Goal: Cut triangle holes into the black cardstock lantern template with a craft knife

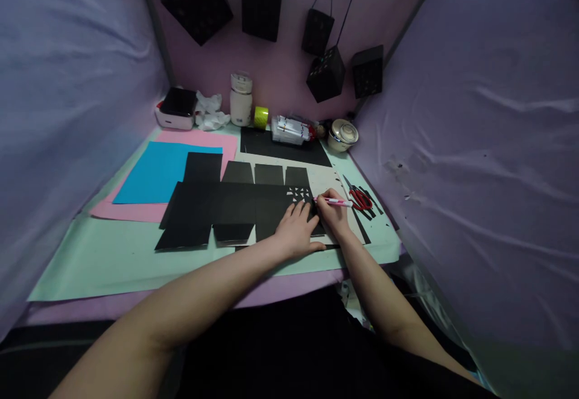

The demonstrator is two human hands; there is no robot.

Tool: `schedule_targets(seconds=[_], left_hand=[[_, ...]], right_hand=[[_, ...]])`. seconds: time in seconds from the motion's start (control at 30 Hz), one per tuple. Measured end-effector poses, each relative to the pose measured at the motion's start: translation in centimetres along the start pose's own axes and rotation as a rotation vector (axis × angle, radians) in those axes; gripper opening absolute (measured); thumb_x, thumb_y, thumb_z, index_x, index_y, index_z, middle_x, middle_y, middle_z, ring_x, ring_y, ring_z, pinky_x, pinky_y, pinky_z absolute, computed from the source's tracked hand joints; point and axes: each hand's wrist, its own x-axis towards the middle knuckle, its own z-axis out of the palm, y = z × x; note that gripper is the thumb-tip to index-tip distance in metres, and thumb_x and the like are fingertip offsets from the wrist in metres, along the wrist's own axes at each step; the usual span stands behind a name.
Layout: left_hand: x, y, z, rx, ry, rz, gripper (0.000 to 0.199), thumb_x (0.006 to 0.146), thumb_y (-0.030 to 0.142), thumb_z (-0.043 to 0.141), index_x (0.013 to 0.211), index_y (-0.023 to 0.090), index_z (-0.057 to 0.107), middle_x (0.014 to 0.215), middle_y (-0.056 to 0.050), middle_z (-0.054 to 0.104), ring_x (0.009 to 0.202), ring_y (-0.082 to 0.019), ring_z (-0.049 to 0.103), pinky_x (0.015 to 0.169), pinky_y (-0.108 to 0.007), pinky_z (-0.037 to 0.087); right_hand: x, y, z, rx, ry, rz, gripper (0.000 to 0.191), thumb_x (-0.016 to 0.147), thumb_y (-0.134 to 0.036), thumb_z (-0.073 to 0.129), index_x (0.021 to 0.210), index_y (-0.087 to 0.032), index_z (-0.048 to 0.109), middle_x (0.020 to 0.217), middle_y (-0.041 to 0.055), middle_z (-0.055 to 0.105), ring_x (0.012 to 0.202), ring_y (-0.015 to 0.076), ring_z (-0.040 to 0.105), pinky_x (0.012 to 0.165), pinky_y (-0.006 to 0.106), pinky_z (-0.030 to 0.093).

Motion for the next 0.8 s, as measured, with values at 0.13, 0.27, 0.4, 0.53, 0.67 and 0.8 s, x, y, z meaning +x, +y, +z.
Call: schedule_targets(seconds=[0.13, 0.27, 0.4, 0.53, 0.67, 0.8], left_hand=[[0.03, -0.05, 0.1, -0.007, 0.003, -0.002, 0.085, 0.079, 0.073, 0.054, 0.142, 0.016, 0.047, 0.155, -0.019, 0.031, 0.145, -0.039, 0.022, 0.118, -0.051, 0.014], [0.05, -0.15, 0.3, -0.007, 0.012, 0.003, 0.083, 0.08, 0.072, 0.054, 0.142, 0.017, 0.047, 0.156, -0.019, 0.03, 0.145, -0.039, 0.021, 0.117, -0.052, 0.015], [0.05, -0.19, 0.37, -0.006, 0.012, 0.002, 0.083, 0.08, 0.072, 0.054, 0.142, 0.017, 0.047, 0.156, -0.019, 0.03, 0.145, -0.039, 0.021, 0.117, -0.052, 0.015], [0.05, -0.1, 0.23, -0.006, 0.012, 0.003, 0.084, 0.08, 0.072, 0.054, 0.142, 0.016, 0.047, 0.155, -0.02, 0.03, 0.145, -0.039, 0.021, 0.117, -0.052, 0.015], [0.05, 0.01, 0.05, -0.006, 0.001, -0.002, 0.084, 0.079, 0.073, 0.054, 0.142, 0.016, 0.047, 0.155, -0.019, 0.03, 0.145, -0.038, 0.022, 0.117, -0.052, 0.016], [0.05, 0.02, 0.08, -0.007, 0.015, -0.006, 0.082, 0.078, 0.073, 0.055, 0.14, 0.019, 0.049, 0.155, -0.015, 0.033, 0.144, -0.037, 0.023, 0.117, -0.051, 0.016]], right_hand=[[0.0, -0.06, 0.0, 0.001, -0.012, 0.003, 0.015, 0.076, -0.028, 0.054, 0.063, -0.021, 0.052, 0.061, -0.0032, 0.056, 0.061, 0.0144, 0.051, 0.061, 0.028, 0.039], [-0.02, -0.09, 0.02, 0.001, -0.009, -0.008, 0.015, 0.075, -0.029, 0.055, 0.063, -0.021, 0.052, 0.061, -0.0032, 0.056, 0.06, 0.0144, 0.051, 0.06, 0.028, 0.038], [0.01, -0.01, 0.08, -0.008, -0.007, -0.001, 0.015, 0.076, -0.029, 0.055, 0.063, -0.021, 0.051, 0.06, -0.0036, 0.055, 0.059, 0.014, 0.05, 0.059, 0.028, 0.038], [0.04, 0.1, 0.06, -0.017, -0.014, 0.0, 0.015, 0.076, -0.029, 0.055, 0.064, -0.021, 0.052, 0.061, -0.0035, 0.056, 0.06, 0.0141, 0.05, 0.06, 0.028, 0.038], [0.04, 0.29, 0.01, -0.027, -0.028, -0.025, 0.015, 0.078, -0.029, 0.055, 0.065, -0.021, 0.053, 0.062, -0.0034, 0.057, 0.062, 0.0144, 0.051, 0.062, 0.028, 0.039], [0.04, 0.44, 0.01, -0.036, -0.031, -0.051, 0.016, 0.078, -0.029, 0.055, 0.065, -0.021, 0.053, 0.062, -0.0035, 0.056, 0.062, 0.0141, 0.051, 0.062, 0.028, 0.038]])
